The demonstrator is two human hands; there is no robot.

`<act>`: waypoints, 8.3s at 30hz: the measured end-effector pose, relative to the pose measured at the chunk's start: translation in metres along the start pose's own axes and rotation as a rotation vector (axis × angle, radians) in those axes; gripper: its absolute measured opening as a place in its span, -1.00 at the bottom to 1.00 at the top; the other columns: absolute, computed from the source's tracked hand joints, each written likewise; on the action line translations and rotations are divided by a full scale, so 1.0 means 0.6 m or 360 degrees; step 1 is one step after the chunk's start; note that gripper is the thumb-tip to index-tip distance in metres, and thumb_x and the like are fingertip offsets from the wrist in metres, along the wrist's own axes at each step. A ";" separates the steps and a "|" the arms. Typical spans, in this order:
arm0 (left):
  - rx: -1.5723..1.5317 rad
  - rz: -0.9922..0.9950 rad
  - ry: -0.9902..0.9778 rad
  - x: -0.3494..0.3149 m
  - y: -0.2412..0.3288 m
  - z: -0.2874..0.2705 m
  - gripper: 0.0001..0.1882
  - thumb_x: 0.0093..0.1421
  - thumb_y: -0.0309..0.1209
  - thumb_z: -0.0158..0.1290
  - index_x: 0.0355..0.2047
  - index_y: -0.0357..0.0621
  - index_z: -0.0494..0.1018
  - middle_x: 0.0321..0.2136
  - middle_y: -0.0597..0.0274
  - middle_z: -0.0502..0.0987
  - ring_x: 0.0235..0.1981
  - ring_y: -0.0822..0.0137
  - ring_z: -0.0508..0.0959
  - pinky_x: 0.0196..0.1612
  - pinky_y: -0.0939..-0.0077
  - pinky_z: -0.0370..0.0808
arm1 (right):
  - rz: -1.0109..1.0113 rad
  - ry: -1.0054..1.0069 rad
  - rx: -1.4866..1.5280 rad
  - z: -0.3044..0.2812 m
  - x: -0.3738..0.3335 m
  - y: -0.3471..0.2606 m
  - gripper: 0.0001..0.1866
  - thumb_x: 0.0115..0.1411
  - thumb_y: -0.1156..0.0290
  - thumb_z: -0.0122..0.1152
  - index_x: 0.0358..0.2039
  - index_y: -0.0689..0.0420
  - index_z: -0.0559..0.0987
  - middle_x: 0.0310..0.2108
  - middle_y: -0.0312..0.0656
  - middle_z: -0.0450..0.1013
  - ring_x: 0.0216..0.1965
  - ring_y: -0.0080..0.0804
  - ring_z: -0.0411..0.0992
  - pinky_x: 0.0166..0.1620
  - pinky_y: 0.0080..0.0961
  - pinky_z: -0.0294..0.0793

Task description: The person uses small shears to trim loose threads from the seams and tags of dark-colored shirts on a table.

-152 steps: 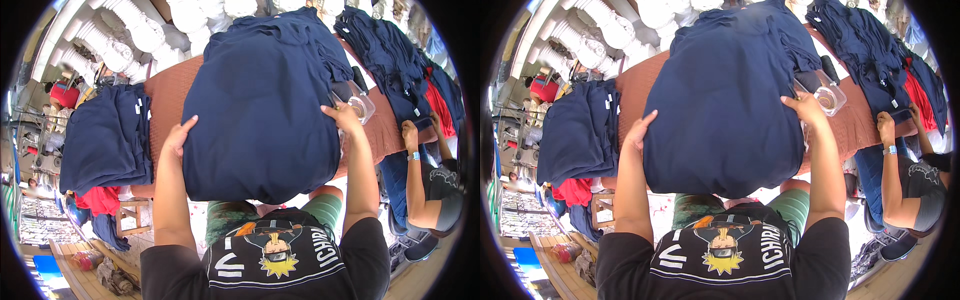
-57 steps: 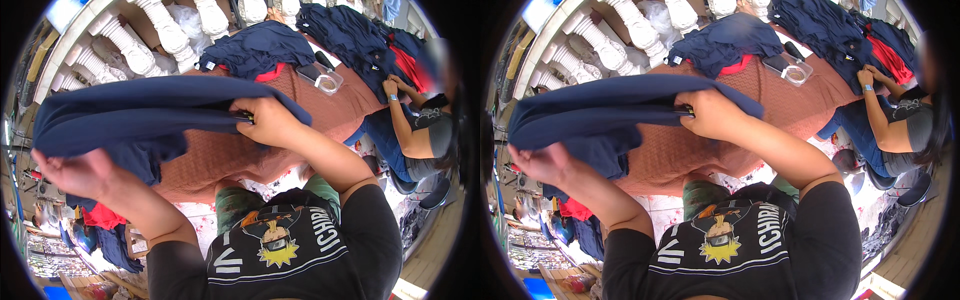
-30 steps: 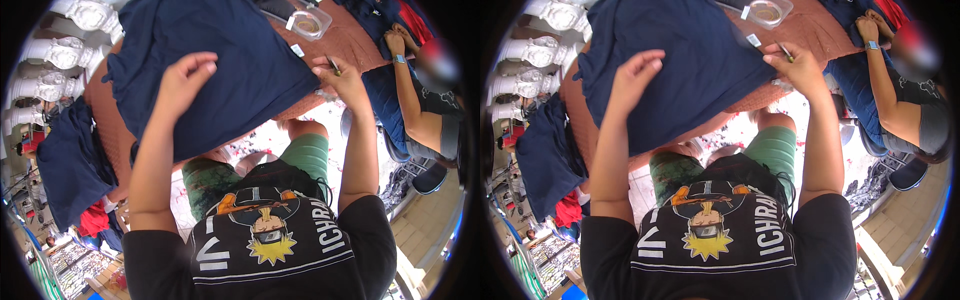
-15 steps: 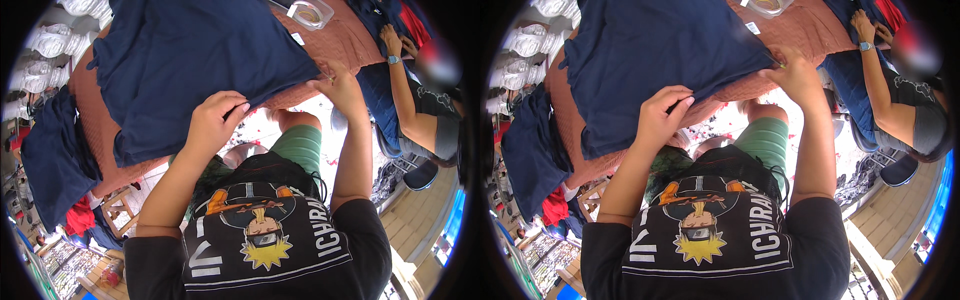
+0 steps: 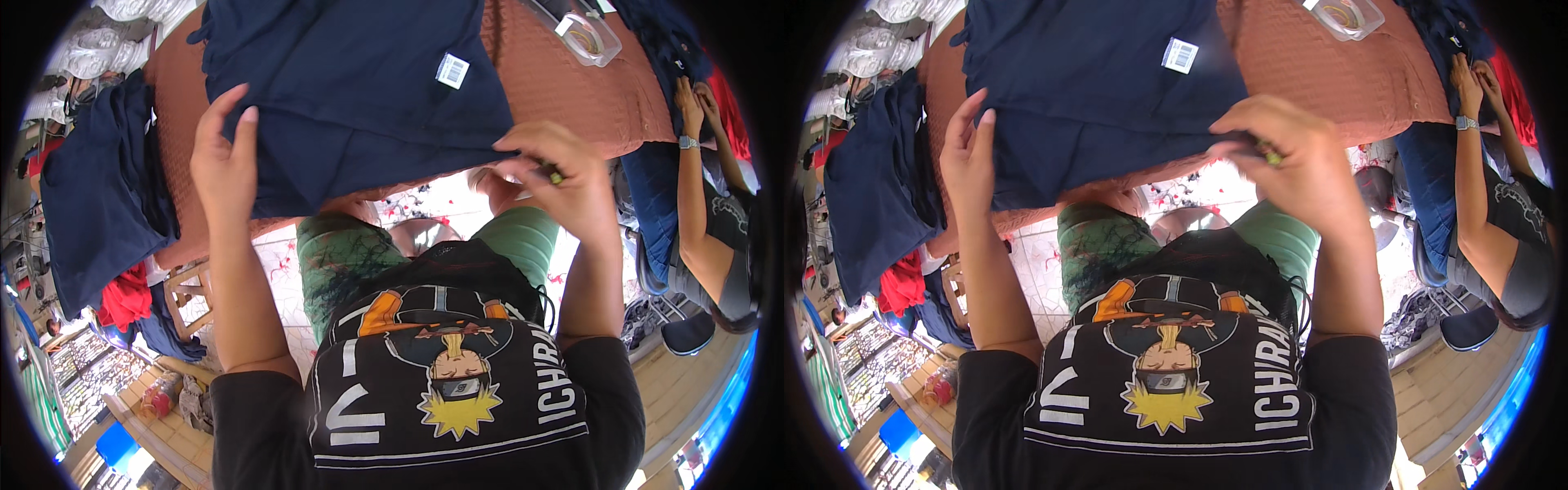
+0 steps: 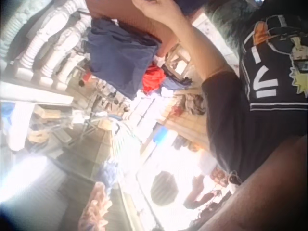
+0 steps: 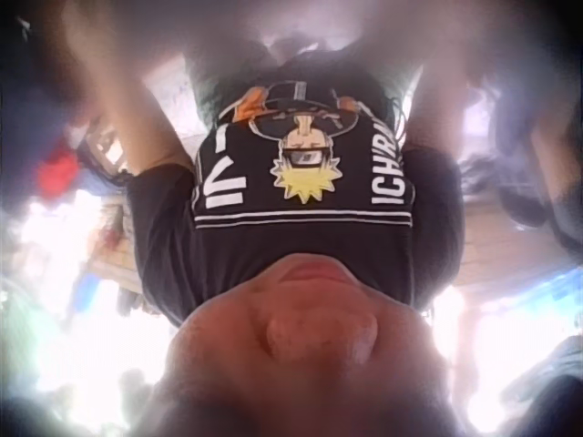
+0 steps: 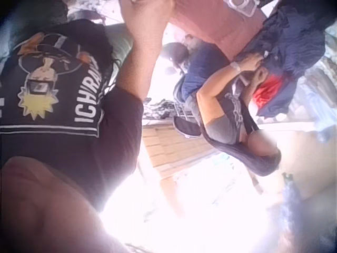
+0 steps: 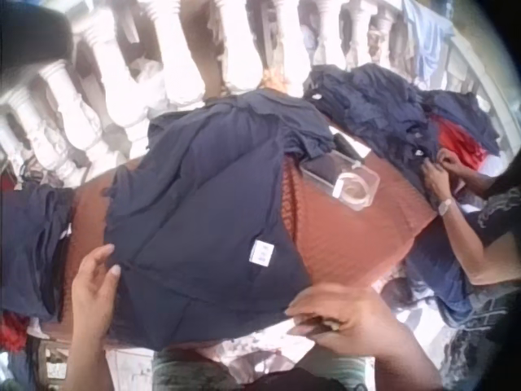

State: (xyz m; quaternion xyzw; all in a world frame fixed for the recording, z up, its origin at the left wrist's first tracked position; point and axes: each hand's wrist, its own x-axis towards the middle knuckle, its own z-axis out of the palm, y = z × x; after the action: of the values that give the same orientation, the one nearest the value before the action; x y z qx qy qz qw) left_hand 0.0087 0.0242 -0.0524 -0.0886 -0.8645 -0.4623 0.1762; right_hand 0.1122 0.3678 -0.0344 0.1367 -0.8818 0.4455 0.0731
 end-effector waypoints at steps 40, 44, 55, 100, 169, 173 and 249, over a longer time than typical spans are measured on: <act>0.0033 0.0472 -0.0554 -0.096 0.081 0.185 -0.77 0.01 -0.46 0.27 -0.27 -0.16 0.61 -0.20 0.26 0.58 -0.22 0.25 0.58 -0.17 0.44 0.53 | 0.0394 0.0178 -0.0026 0.116 0.013 0.031 -0.84 -0.01 0.50 0.34 -0.36 0.16 0.61 -0.44 -0.15 0.47 -0.43 -0.16 0.49 -0.34 -0.33 0.46; 0.0131 0.0509 -0.0532 -0.099 0.082 0.192 -0.76 -0.01 -0.46 0.27 -0.27 -0.12 0.62 -0.24 0.30 0.56 -0.26 0.28 0.56 -0.20 0.42 0.51 | 0.0424 0.0147 -0.0056 0.115 0.016 0.031 -0.86 0.00 0.54 0.30 -0.36 0.16 0.61 -0.43 -0.12 0.47 -0.42 -0.11 0.48 -0.35 -0.30 0.44; 0.0249 0.0529 -0.0484 -0.096 0.086 0.198 -0.88 0.01 -0.49 0.25 -0.40 -0.17 0.60 -0.25 0.30 0.59 -0.28 0.27 0.60 -0.23 0.45 0.54 | 0.0210 0.0162 -0.0001 0.121 0.043 0.018 -0.86 0.08 0.47 0.23 -0.31 0.18 0.58 -0.45 -0.09 0.45 -0.42 -0.04 0.45 -0.34 -0.27 0.41; 0.0314 0.0299 -0.0554 -0.105 0.096 0.165 -0.81 0.00 -0.41 0.26 -0.38 -0.19 0.55 -0.22 0.20 0.54 -0.18 0.16 0.54 -0.14 0.35 0.49 | 0.0025 0.0203 -0.0101 0.104 0.021 0.022 -0.83 0.14 0.53 0.19 -0.23 0.20 0.51 -0.33 -0.07 0.49 -0.24 -0.04 0.47 -0.22 -0.24 0.44; 0.0383 0.0876 -0.0947 -0.021 0.072 0.071 -0.71 0.08 -0.48 0.17 -0.15 -0.06 0.52 -0.06 0.26 0.52 0.05 0.21 0.44 0.13 0.30 0.30 | 0.0046 0.0129 -0.0598 0.088 0.003 0.042 -0.62 -0.07 0.47 0.40 -0.17 0.01 0.57 -0.11 -0.28 0.45 -0.33 -0.17 0.54 -0.27 -0.28 0.53; 0.0602 0.0743 -0.0795 -0.016 0.025 0.097 -0.70 0.08 -0.49 0.14 -0.13 -0.01 0.54 0.06 0.30 0.47 0.15 0.25 0.37 0.22 0.26 0.22 | -0.0039 0.0141 -0.0676 0.079 0.001 0.043 -0.72 -0.03 0.52 0.36 -0.23 0.13 0.62 -0.20 -0.20 0.50 -0.33 -0.28 0.55 -0.25 -0.42 0.54; -0.0059 -0.0179 -0.0652 -0.050 0.105 0.177 -0.82 0.18 -0.32 0.20 -0.27 -0.13 0.64 -0.53 0.30 0.64 -0.54 0.64 0.49 -0.43 0.69 0.39 | 0.0144 0.0285 -0.0317 0.119 0.030 0.013 -0.85 0.14 0.44 0.21 -0.25 0.09 0.61 -0.26 -0.21 0.47 -0.28 -0.07 0.50 -0.24 -0.23 0.50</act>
State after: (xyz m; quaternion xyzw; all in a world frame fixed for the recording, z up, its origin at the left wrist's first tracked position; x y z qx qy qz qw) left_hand 0.0326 0.1479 -0.0695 -0.1356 -0.8771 -0.4597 -0.0311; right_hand 0.0919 0.3115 -0.0783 0.0485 -0.9168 0.3691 0.1444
